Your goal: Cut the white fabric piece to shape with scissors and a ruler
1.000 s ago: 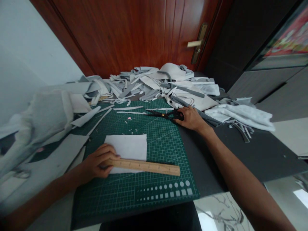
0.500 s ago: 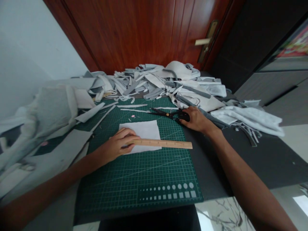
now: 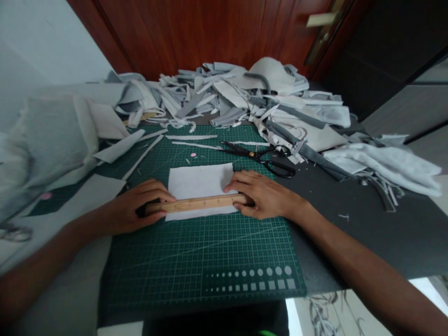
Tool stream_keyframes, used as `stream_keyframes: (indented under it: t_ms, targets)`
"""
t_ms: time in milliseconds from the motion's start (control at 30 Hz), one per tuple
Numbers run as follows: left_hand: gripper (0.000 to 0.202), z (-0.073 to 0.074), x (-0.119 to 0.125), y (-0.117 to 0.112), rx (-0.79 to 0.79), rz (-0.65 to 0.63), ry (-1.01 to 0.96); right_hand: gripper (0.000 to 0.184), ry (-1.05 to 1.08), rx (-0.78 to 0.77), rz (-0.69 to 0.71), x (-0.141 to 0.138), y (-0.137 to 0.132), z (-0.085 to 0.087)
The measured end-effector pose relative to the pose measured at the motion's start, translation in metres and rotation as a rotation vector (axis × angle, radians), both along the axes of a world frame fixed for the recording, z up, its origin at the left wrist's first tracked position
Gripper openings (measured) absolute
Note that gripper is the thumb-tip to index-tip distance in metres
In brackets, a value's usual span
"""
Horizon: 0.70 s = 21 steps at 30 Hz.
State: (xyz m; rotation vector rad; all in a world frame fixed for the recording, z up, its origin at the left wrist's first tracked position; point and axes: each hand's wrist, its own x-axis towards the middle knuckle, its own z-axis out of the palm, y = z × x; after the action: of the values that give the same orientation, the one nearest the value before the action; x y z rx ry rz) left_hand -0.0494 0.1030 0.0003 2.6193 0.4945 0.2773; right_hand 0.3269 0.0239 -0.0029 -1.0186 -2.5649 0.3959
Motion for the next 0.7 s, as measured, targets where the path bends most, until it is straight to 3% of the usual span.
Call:
stream_keyframes:
  t_ms: [700]
  targets:
    - [0.032,-0.004,-0.0021,-0.0058,-0.008,-0.018,0.008,0.037,-0.082,-0.023,0.048,0.0003,-0.0069,0.001]
